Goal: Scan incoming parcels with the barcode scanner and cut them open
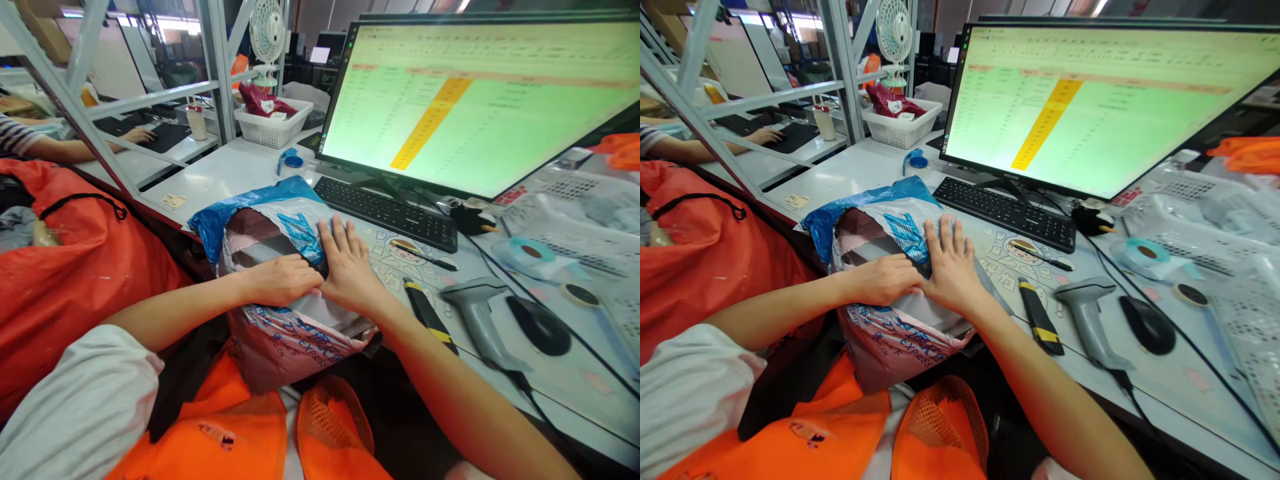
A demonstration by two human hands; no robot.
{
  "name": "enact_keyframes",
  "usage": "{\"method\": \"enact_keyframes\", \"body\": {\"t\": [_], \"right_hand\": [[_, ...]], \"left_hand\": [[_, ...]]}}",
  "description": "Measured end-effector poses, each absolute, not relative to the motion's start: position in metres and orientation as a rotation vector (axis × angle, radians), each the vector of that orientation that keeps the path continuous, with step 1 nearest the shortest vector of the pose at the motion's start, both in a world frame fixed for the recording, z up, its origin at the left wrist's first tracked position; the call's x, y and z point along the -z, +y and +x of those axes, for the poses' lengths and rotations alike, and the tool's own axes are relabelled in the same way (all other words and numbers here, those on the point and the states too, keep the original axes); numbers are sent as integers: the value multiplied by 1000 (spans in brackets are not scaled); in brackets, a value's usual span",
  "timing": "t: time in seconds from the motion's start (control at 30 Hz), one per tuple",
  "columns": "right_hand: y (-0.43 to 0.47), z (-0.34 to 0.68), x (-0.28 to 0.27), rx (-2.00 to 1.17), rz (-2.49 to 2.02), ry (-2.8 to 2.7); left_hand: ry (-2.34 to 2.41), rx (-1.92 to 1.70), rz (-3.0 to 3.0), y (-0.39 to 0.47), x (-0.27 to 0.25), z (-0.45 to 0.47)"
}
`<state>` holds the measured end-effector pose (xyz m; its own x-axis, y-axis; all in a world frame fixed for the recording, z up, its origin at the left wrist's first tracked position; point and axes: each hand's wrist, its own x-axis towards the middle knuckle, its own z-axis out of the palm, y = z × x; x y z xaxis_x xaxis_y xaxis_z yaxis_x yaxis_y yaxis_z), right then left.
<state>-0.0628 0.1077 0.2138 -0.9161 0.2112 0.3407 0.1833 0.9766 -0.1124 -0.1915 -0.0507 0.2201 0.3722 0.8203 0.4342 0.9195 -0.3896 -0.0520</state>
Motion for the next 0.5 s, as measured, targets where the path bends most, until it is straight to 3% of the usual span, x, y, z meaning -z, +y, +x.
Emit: {"method": "enact_keyframes", "body": {"t": [0.13,0.23,0.37,0.5], "right_hand": [[98,-95,-230,5,-417,-2718],[97,-121,-250,130,-485,-2715],[123,-150,-272,214,-667,-2717],[163,-166,-272,243,-825,-2701]], "left_hand": [[-1462,467,-2417,-36,-227,-167],[-1762,462,-2341,-33,-234,-139],[-2360,929,-1950,-51,-245,-116],[-2537,1260,-1929,-92,-244,-108]]}}
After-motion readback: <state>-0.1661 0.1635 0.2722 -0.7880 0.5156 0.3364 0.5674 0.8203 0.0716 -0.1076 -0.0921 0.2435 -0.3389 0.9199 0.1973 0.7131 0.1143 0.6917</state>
